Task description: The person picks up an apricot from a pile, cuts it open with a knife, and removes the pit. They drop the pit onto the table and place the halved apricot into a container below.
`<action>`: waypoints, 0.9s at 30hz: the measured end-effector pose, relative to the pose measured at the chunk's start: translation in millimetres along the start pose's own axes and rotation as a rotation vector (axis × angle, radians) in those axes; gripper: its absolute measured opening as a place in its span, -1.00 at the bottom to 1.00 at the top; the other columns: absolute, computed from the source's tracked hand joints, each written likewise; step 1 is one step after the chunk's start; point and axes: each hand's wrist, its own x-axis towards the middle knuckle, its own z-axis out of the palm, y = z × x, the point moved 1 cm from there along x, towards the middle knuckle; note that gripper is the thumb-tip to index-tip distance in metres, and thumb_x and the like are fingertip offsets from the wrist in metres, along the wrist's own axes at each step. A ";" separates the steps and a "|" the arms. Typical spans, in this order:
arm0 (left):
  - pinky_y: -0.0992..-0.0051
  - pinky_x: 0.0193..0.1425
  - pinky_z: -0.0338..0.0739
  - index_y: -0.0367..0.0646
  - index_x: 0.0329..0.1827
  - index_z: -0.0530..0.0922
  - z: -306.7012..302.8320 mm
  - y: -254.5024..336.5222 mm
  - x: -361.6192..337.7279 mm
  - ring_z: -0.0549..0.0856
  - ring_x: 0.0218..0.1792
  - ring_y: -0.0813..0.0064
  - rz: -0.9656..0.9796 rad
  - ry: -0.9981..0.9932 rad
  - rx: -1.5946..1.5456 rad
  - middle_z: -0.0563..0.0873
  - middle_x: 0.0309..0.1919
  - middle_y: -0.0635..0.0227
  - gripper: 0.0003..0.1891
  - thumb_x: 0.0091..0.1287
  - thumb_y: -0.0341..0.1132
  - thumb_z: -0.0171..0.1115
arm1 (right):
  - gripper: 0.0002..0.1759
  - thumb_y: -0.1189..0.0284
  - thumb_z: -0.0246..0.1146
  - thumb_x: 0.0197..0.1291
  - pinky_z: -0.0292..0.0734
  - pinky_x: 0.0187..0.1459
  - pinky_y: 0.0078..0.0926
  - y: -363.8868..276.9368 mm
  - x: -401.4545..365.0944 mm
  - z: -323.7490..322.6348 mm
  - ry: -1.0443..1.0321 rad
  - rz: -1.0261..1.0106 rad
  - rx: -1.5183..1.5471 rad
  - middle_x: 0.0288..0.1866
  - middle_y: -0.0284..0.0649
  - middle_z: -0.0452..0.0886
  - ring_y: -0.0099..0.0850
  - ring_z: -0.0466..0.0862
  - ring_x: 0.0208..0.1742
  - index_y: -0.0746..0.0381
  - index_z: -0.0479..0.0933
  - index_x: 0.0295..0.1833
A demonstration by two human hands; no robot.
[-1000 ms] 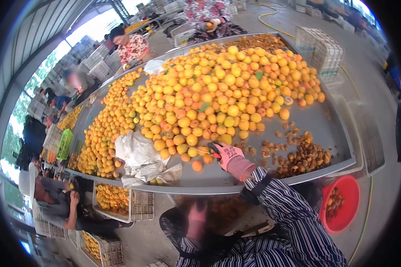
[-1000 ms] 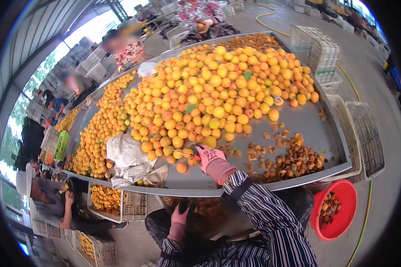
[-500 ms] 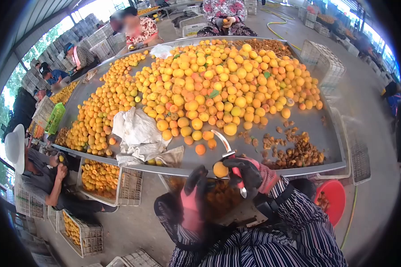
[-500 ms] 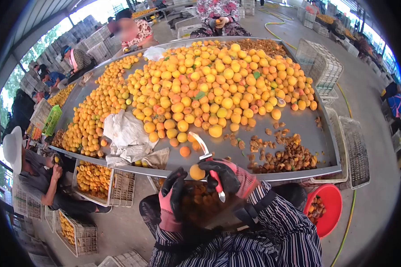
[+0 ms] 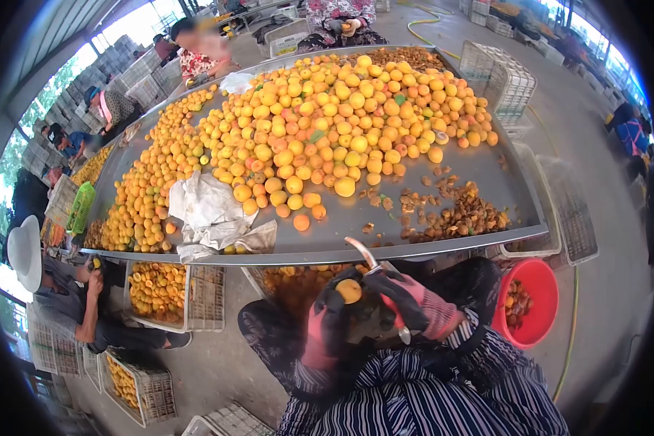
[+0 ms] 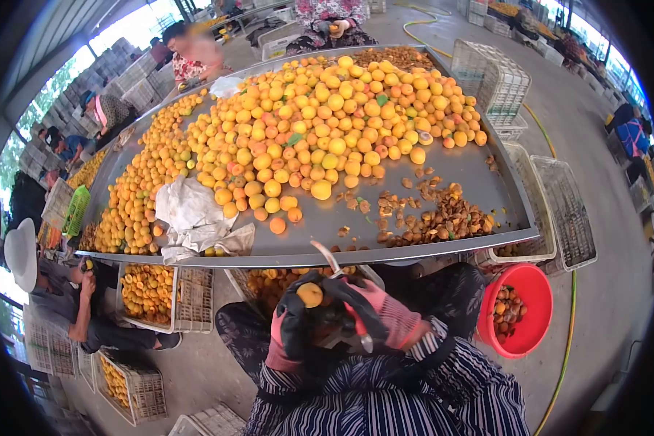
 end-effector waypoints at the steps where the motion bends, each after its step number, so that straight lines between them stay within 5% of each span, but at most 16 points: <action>1: 0.46 0.17 0.46 -0.31 0.25 0.36 1.0 1.4 -1.8 0.56 0.08 0.43 0.028 0.000 -0.088 0.59 0.05 0.26 -0.45 0.27 -0.21 0.26 | -0.51 0.39 0.24 0.23 0.56 -0.21 -0.50 6.5 -6.4 -2.2 0.075 0.432 0.589 -0.06 -0.10 0.59 -0.42 0.64 -0.16 0.33 0.31 0.21; 2: 0.46 0.15 0.48 -0.31 0.26 0.35 2.1 4.1 -3.7 0.59 0.05 0.41 0.055 0.002 -0.177 0.60 0.00 0.26 -0.45 0.30 -0.18 0.23 | -0.54 0.37 0.25 0.22 0.57 -0.26 -0.48 11.8 -13.8 -0.5 0.144 0.868 1.178 -0.20 -0.15 0.63 -0.44 0.65 -0.24 0.33 0.35 0.17; 3: 0.41 0.14 0.50 -0.29 0.26 0.32 1.9 9.2 -5.0 0.60 0.03 0.36 0.077 0.028 -0.138 0.59 0.00 0.22 -0.46 0.32 -0.16 0.19 | -0.63 0.37 0.23 0.23 0.55 -0.29 -0.50 17.7 -18.6 0.8 0.075 0.863 0.722 -0.35 -0.26 0.60 -0.48 0.61 -0.34 0.33 0.42 0.09; 4: 0.41 0.14 0.50 -0.29 0.26 0.32 4.2 11.2 -7.2 0.60 0.03 0.36 0.081 0.038 -0.137 0.59 0.00 0.22 -0.46 0.32 -0.16 0.19 | -0.63 0.37 0.23 0.23 0.55 -0.29 -0.50 18.9 -24.1 0.4 0.064 0.861 0.726 -0.35 -0.26 0.60 -0.48 0.61 -0.34 0.33 0.42 0.09; 6: 0.45 0.05 0.56 -0.32 0.31 0.28 8.8 12.6 -10.7 0.60 -0.05 0.44 0.123 0.077 -0.252 0.56 0.01 0.22 -0.55 0.36 -0.52 0.07 | -0.74 0.40 0.21 0.26 0.50 -0.29 -0.59 18.2 -32.1 -0.3 0.002 0.573 0.187 -0.34 -0.35 0.56 -0.61 0.56 -0.32 0.32 0.47 -0.01; 8: 0.46 0.05 0.57 -0.33 0.30 0.28 15.5 18.7 -13.8 0.60 -0.06 0.45 0.126 0.076 -0.265 0.57 -0.02 0.23 -0.54 0.34 -0.54 0.10 | -0.75 0.42 0.21 0.25 0.49 -0.25 -0.61 6.4 -36.2 3.9 0.018 0.575 0.264 -0.31 -0.35 0.57 -0.63 0.55 -0.28 0.34 0.45 -0.04; 10: 0.47 0.05 0.57 -0.33 0.29 0.29 17.5 19.7 -16.8 0.61 -0.07 0.47 0.120 0.067 -0.278 0.57 -0.04 0.23 -0.53 0.32 -0.56 0.12 | -0.64 0.41 0.19 0.21 0.51 -0.09 -0.44 -12.2 -33.4 7.0 -0.022 0.637 0.501 -0.18 -0.07 0.63 -0.25 0.67 -0.11 0.36 0.42 0.07; 11: 0.47 0.07 0.57 -0.33 0.29 0.28 17.3 20.4 -17.4 0.60 -0.06 0.47 0.120 0.033 -0.301 0.56 -0.03 0.23 -0.54 0.32 -0.54 0.12 | -0.68 0.44 0.16 0.21 0.49 -0.08 -0.45 -17.1 -32.5 13.2 -0.027 0.672 0.736 -0.21 -0.08 0.62 -0.25 0.66 -0.13 0.35 0.41 0.05; 14: 0.46 0.11 0.55 -0.33 0.29 0.26 20.6 25.8 -20.8 0.59 -0.02 0.45 0.092 0.018 -0.395 0.55 -0.01 0.23 -0.53 0.33 -0.52 0.13 | -0.70 0.49 0.14 0.20 0.48 -0.08 -0.46 -27.2 -25.5 18.6 -0.047 0.425 0.465 -0.24 -0.10 0.60 -0.31 0.64 -0.18 0.33 0.42 0.05; 19: 0.38 0.20 0.50 -0.30 0.33 0.22 15.9 25.9 -21.9 0.56 0.06 0.35 0.080 0.071 -0.254 0.51 0.06 0.20 -0.49 0.34 -0.43 0.14 | -0.68 0.52 0.13 0.14 0.47 -0.06 -0.42 -28.0 -19.5 21.5 -0.203 0.545 0.577 -0.18 -0.03 0.58 -0.13 0.63 -0.10 0.34 0.43 0.03; 21: 0.27 0.25 0.46 -0.28 0.35 0.21 13.0 25.6 -24.5 0.54 0.10 0.24 0.052 -0.054 -0.564 0.50 0.07 0.17 -0.46 0.36 -0.30 0.12 | -0.66 0.50 0.14 0.13 0.48 -0.04 -0.39 -32.0 -16.7 18.3 -0.233 0.500 0.447 -0.14 0.00 0.59 -0.04 0.60 -0.02 0.35 0.43 0.05; 27: 0.17 0.22 0.44 -0.26 0.35 0.24 17.5 25.3 -26.2 0.51 0.14 0.19 0.025 -0.069 -0.597 0.48 0.12 0.14 -0.40 0.32 -0.16 0.13 | -0.49 0.57 0.13 0.12 0.47 0.04 -0.40 -24.5 -23.0 32.6 -0.199 0.383 0.253 -0.07 -0.05 0.62 -0.14 0.61 0.01 0.39 0.32 0.24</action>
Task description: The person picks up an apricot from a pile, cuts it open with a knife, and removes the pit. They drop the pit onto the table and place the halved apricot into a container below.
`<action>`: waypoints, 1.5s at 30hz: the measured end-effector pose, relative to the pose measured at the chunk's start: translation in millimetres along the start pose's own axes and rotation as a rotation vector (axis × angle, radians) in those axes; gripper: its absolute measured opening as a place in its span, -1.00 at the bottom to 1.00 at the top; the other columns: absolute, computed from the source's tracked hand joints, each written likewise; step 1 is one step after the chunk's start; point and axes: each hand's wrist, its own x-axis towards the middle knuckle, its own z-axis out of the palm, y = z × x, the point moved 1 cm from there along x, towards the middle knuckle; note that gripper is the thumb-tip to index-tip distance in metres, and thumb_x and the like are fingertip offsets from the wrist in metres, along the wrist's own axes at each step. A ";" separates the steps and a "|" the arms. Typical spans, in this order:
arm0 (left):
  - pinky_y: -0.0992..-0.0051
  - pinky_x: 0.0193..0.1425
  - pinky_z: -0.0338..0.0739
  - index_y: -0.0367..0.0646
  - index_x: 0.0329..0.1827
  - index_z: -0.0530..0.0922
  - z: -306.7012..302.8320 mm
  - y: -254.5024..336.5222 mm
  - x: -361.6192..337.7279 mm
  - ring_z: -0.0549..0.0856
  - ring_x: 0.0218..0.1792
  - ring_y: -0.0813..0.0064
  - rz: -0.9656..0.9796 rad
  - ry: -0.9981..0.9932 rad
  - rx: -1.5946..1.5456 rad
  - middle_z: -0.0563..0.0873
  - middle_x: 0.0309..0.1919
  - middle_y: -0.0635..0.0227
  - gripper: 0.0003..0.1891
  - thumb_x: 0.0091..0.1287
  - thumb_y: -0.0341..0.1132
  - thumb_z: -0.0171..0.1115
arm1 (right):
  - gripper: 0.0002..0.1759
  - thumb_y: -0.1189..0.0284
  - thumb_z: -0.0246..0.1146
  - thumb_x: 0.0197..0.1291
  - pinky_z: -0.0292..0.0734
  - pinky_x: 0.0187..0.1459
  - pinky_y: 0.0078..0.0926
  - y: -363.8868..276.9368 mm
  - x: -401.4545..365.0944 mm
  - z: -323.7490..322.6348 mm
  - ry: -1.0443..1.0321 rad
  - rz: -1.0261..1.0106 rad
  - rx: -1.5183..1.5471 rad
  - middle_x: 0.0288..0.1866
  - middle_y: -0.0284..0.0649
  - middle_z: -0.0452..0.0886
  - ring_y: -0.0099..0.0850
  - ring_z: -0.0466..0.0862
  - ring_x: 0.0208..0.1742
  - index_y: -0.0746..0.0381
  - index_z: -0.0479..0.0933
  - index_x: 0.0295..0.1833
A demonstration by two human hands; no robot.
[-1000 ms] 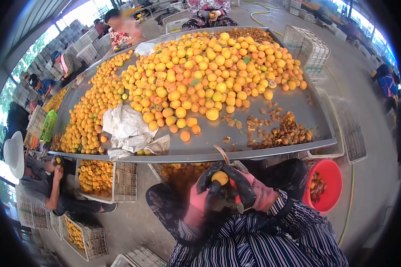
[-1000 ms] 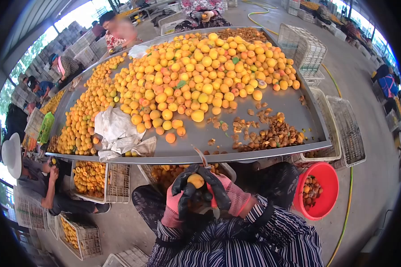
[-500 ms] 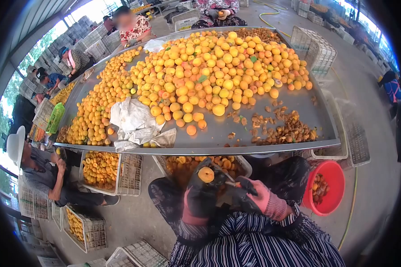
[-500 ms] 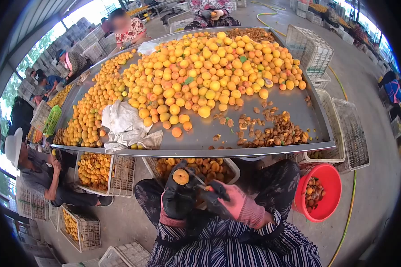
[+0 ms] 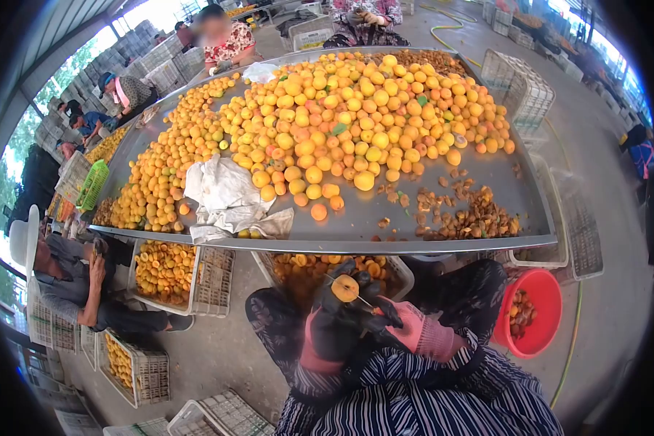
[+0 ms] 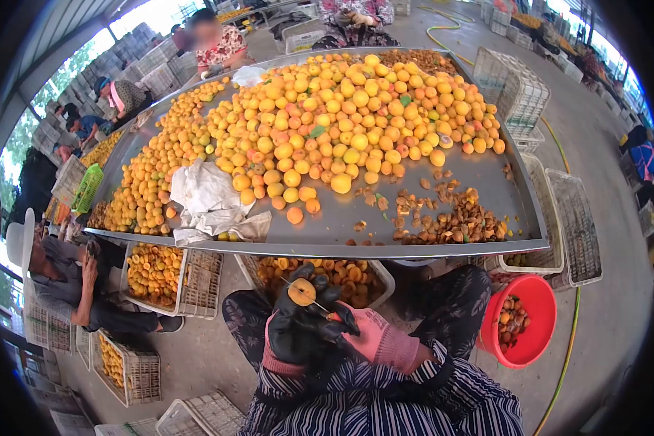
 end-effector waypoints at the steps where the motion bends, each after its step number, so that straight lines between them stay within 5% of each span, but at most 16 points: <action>1: 0.17 0.22 0.44 -0.26 0.35 0.24 -0.9 1.5 1.0 0.51 0.14 0.19 0.003 -0.002 0.002 0.48 0.12 0.14 -0.40 0.32 -0.16 0.13 | -0.49 0.57 0.13 0.12 0.47 0.04 -0.40 1.2 2.1 -2.4 0.000 -0.004 -0.001 -0.07 -0.05 0.62 -0.14 0.61 0.01 0.39 0.32 0.24; 6: 0.29 0.18 0.48 -0.25 0.27 0.33 -26.8 8.9 4.3 0.55 0.09 0.23 -0.131 0.256 0.308 0.51 0.06 0.15 -0.50 0.32 -0.24 0.17 | -0.50 0.54 0.14 0.13 0.46 0.06 -0.45 18.3 6.7 -7.9 -0.170 0.172 0.076 -0.01 -0.04 0.61 -0.15 0.61 0.06 0.31 0.34 0.24; 10: 0.32 0.16 0.49 -0.24 0.27 0.33 -24.5 2.2 7.1 0.56 0.07 0.24 -0.027 0.177 0.145 0.54 0.02 0.14 -0.55 0.36 -0.28 0.12 | -0.56 0.39 0.20 0.14 0.50 -0.07 -0.30 -5.3 5.0 -16.5 -0.105 0.084 0.138 -0.12 0.01 0.60 -0.05 0.60 -0.05 0.21 0.39 0.16; 13: 0.32 0.15 0.49 -0.23 0.26 0.35 -12.7 1.2 5.7 0.58 0.02 0.26 0.023 0.125 0.055 0.55 0.01 0.12 -0.55 0.36 -0.24 0.12 | -0.57 0.37 0.17 0.15 0.49 -0.11 -0.25 -9.8 -3.4 -7.2 -0.110 0.203 -0.179 -0.19 0.03 0.59 -0.04 0.60 -0.11 0.20 0.38 0.15; 15: 0.32 0.10 0.50 -0.22 0.26 0.33 6.9 2.2 5.6 0.58 -0.01 0.27 0.038 0.126 0.064 0.55 0.00 0.13 -0.50 0.34 -0.16 0.15 | -0.60 0.36 0.15 0.14 0.48 -0.15 -0.19 3.2 -7.5 3.5 0.084 0.119 -0.217 -0.28 0.04 0.58 0.00 0.58 -0.16 0.19 0.37 0.11; 21: 0.41 0.01 0.50 -0.24 0.26 0.33 -8.0 2.3 10.0 0.56 -0.06 0.34 -0.006 0.158 0.204 0.55 -0.03 0.16 -0.47 0.34 -0.11 0.15 | -0.64 0.38 0.15 0.15 0.47 -0.19 -0.16 -8.5 3.8 -17.7 -0.018 0.107 0.016 -0.32 0.06 0.57 0.06 0.57 -0.18 0.26 0.37 0.05; 25: 0.46 -0.01 0.50 -0.27 0.26 0.35 -11.4 -0.9 11.8 0.56 -0.07 0.36 0.050 0.082 0.025 0.55 -0.06 0.19 -0.48 0.34 -0.13 0.15 | -0.61 0.50 0.15 0.11 0.51 -0.20 -0.26 -21.3 3.2 -9.8 -0.044 0.248 -0.150 -0.30 0.04 0.59 0.04 0.60 -0.17 0.28 0.41 0.10; 28: 0.48 0.00 0.51 -0.26 0.26 0.34 -7.2 3.1 8.5 0.57 -0.06 0.36 0.100 0.178 0.244 0.56 -0.09 0.22 -0.50 0.36 -0.14 0.13 | -0.63 0.50 0.14 0.10 0.50 -0.23 -0.21 -31.6 -2.7 -10.7 -0.047 0.231 -0.181 -0.30 0.06 0.57 0.06 0.58 -0.20 0.27 0.41 0.07; 31: 0.38 0.13 0.50 -0.26 0.26 0.35 -4.6 4.1 5.0 0.58 -0.03 0.35 0.131 0.260 0.122 0.57 -0.08 0.21 -0.53 0.40 -0.14 0.05 | -0.62 0.51 0.13 0.10 0.50 -0.23 -0.20 -21.1 -6.8 -4.4 -0.017 0.219 -0.195 -0.30 0.06 0.57 0.06 0.58 -0.21 0.27 0.40 0.08; 34: 0.27 0.27 0.44 -0.24 0.25 0.36 -12.3 -2.2 11.5 0.58 0.04 0.30 -0.014 0.106 -0.240 0.57 -0.02 0.19 -0.56 0.42 -0.17 0.04 | -0.62 0.50 0.13 0.10 0.49 -0.24 -0.22 -7.8 -5.8 -0.1 0.004 0.181 -0.212 -0.30 0.06 0.57 0.05 0.59 -0.21 0.27 0.40 0.09; 39: 0.20 0.32 0.37 -0.19 0.29 0.32 -19.2 1.8 14.0 0.57 0.07 0.25 0.089 0.289 -0.039 0.56 0.03 0.25 -0.54 0.42 -0.14 0.04 | -0.64 0.39 0.15 0.14 0.46 -0.24 -0.14 -6.7 1.2 -15.8 -0.047 0.210 -0.074 -0.35 0.06 0.57 0.04 0.59 -0.23 0.30 0.38 0.03; 41: 0.20 0.33 0.36 -0.18 0.29 0.31 -12.0 5.1 11.0 0.56 0.09 0.26 0.100 0.213 0.041 0.55 0.05 0.25 -0.53 0.42 -0.13 0.03 | -0.62 0.51 0.13 0.10 0.48 -0.22 -0.32 -16.9 3.4 -22.2 -0.100 0.269 -0.115 -0.30 0.06 0.57 0.02 0.59 -0.21 0.29 0.43 0.09; 45: 0.22 0.33 0.36 -0.19 0.29 0.31 -12.3 -2.7 8.4 0.52 0.15 0.27 0.128 0.134 0.221 0.53 0.08 0.25 -0.53 0.39 -0.18 0.08 | -0.59 0.52 0.13 0.09 0.48 -0.22 -0.33 -10.6 5.0 -7.3 -0.054 0.146 -0.023 -0.29 0.05 0.58 0.02 0.60 -0.19 0.29 0.42 0.12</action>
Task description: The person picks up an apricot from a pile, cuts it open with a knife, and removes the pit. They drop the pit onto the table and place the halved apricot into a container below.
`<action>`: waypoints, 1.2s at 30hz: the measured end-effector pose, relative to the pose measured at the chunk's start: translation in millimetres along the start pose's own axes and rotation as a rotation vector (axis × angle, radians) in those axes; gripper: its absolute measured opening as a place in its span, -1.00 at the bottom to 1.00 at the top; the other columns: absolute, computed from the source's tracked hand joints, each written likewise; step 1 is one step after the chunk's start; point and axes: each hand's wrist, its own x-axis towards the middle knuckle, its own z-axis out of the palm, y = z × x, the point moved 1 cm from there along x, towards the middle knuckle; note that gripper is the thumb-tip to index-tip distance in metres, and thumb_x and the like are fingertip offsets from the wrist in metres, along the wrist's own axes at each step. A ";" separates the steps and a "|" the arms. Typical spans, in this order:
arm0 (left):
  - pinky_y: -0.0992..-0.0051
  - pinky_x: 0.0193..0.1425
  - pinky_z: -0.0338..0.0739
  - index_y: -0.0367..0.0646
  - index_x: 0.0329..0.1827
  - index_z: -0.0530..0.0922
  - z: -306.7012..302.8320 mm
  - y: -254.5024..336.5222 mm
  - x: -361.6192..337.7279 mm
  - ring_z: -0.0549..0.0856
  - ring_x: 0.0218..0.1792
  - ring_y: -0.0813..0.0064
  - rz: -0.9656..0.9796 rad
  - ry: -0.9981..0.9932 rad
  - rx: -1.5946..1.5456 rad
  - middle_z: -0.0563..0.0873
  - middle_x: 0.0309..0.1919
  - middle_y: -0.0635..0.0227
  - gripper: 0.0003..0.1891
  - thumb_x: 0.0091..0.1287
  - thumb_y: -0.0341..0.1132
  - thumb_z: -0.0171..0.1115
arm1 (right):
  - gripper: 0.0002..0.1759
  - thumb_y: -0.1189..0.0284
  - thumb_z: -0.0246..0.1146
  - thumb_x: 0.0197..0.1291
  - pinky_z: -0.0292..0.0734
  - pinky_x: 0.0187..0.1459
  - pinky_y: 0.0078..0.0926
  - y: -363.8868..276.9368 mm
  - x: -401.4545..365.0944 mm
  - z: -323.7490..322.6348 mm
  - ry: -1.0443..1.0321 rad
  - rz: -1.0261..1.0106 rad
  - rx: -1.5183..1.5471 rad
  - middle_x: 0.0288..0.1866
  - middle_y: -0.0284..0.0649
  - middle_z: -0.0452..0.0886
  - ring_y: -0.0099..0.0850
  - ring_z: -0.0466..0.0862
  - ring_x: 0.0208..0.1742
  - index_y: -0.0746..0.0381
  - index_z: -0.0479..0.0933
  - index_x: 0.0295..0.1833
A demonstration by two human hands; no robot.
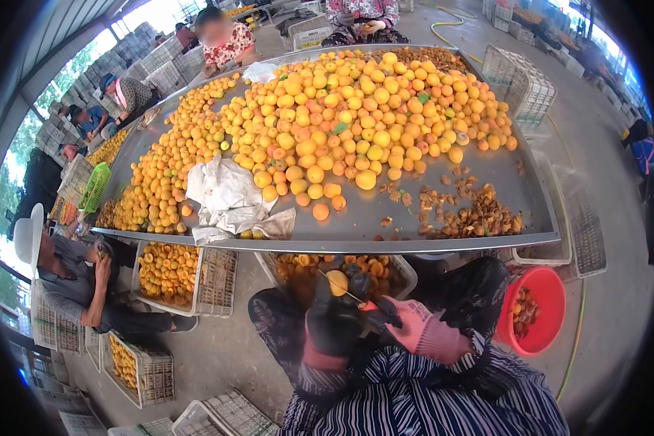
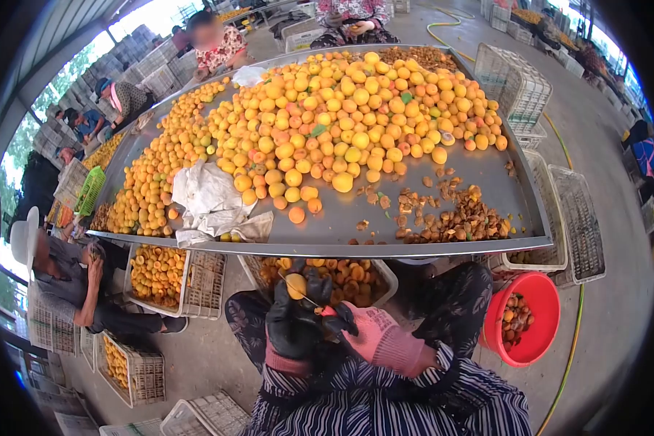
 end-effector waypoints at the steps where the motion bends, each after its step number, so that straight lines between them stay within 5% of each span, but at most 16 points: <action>1: 0.22 0.33 0.36 -0.19 0.29 0.31 0.8 -0.6 0.8 0.52 0.15 0.27 0.007 -0.005 0.001 0.53 0.08 0.25 -0.53 0.39 -0.18 0.08 | -0.64 0.46 0.13 0.13 0.47 -0.21 -0.24 10.1 0.5 10.0 0.023 -0.001 -0.041 -0.30 0.06 0.58 0.04 0.58 -0.19 0.30 0.40 0.07; 3: 0.24 0.30 0.38 -0.19 0.30 0.30 0.8 -3.3 1.5 0.51 0.13 0.29 -0.065 -0.018 -0.318 0.52 0.06 0.24 -0.52 0.39 -0.19 0.09 | -0.65 0.40 0.12 0.16 0.48 -0.16 -0.14 11.8 1.9 13.0 0.032 0.017 -0.083 -0.30 0.07 0.58 0.05 0.57 -0.17 0.29 0.38 0.06; 7: 0.23 0.32 0.37 -0.22 0.31 0.29 -14.3 -1.5 5.0 0.54 0.09 0.30 -0.140 -0.066 -0.245 0.51 0.04 0.24 -0.49 0.39 -0.14 0.08 | -0.62 0.39 0.11 0.16 0.48 -0.14 -0.13 15.3 6.7 1.6 -0.029 0.069 0.026 -0.30 0.07 0.59 0.04 0.57 -0.15 0.26 0.37 0.10; 12: 0.25 0.32 0.38 -0.24 0.28 0.32 -0.4 4.0 2.6 0.57 0.04 0.36 0.045 0.053 0.091 0.56 -0.03 0.23 -0.52 0.40 -0.14 0.06 | -0.58 0.39 0.09 0.18 0.48 -0.14 -0.12 10.0 -0.3 13.0 -0.019 0.040 -0.034 -0.30 0.09 0.58 0.04 0.58 -0.15 0.28 0.33 0.15; 15: 0.27 0.30 0.42 -0.22 0.28 0.32 -2.7 1.6 4.7 0.57 0.03 0.37 -0.156 0.085 -0.339 0.58 -0.04 0.22 -0.53 0.42 -0.13 0.04 | -0.58 0.39 0.09 0.18 0.49 -0.14 -0.13 16.3 1.2 16.9 0.016 0.008 -0.048 -0.30 0.09 0.58 0.05 0.57 -0.17 0.30 0.33 0.15; 17: 0.27 0.27 0.44 -0.24 0.28 0.32 -20.3 -1.8 7.8 0.57 0.03 0.37 -0.175 0.035 -0.279 0.57 -0.03 0.22 -0.52 0.43 -0.10 0.02 | -0.60 0.39 0.09 0.18 0.49 -0.15 -0.14 18.5 0.2 12.5 0.063 -0.030 -0.004 -0.30 0.09 0.58 0.05 0.58 -0.17 0.31 0.35 0.13; 19: 0.26 0.25 0.46 -0.25 0.28 0.32 -20.3 -2.2 6.1 0.57 0.03 0.37 -0.191 -0.009 -0.221 0.56 -0.01 0.22 -0.50 0.44 -0.07 0.00 | -0.60 0.51 0.11 0.13 0.48 -0.11 -0.39 10.9 3.4 -0.3 -0.020 0.103 0.083 -0.20 0.04 0.60 -0.02 0.61 -0.13 0.29 0.42 0.13; 21: 0.27 0.13 0.51 -0.28 0.28 0.31 -2.9 2.6 2.2 0.58 0.03 0.33 -0.028 0.175 -0.059 0.55 0.01 0.21 -0.45 0.43 -0.01 -0.01 | -0.59 0.50 0.11 0.14 0.48 -0.10 -0.38 9.2 7.3 -4.0 -0.057 0.119 0.074 -0.18 0.04 0.60 -0.02 0.61 -0.11 0.29 0.42 0.14; 25: 0.25 0.07 0.52 -0.27 0.30 0.27 -15.2 -4.4 2.3 0.56 0.07 0.23 -0.050 0.061 -0.125 0.52 0.08 0.17 -0.41 0.42 0.04 -0.03 | -0.59 0.48 0.09 0.18 0.49 -0.08 -0.37 14.1 9.8 11.0 -0.007 0.037 0.041 -0.15 0.03 0.60 -0.02 0.61 -0.10 0.28 0.40 0.17; 30: 0.16 -0.20 0.60 -0.29 0.28 0.24 -8.9 -1.5 4.7 0.65 -0.23 0.05 -0.199 0.115 0.014 0.60 -0.03 -0.04 -0.31 0.40 0.19 -0.15 | -0.56 0.49 0.11 0.15 0.50 -0.07 -0.32 13.1 13.7 17.2 0.031 0.003 -0.028 -0.15 0.03 0.60 0.00 0.60 -0.08 0.27 0.38 0.19; 36: 0.17 -0.50 0.57 -0.30 0.21 0.28 2.1 -2.6 4.0 0.60 -0.54 0.08 -0.146 0.130 -0.016 0.64 -0.24 -0.10 -0.32 0.38 0.21 -0.13 | -0.52 0.50 0.13 0.16 0.51 -0.06 -0.33 40.3 23.0 41.6 0.065 0.043 -0.148 -0.13 0.03 0.60 -0.03 0.61 -0.09 0.25 0.36 0.23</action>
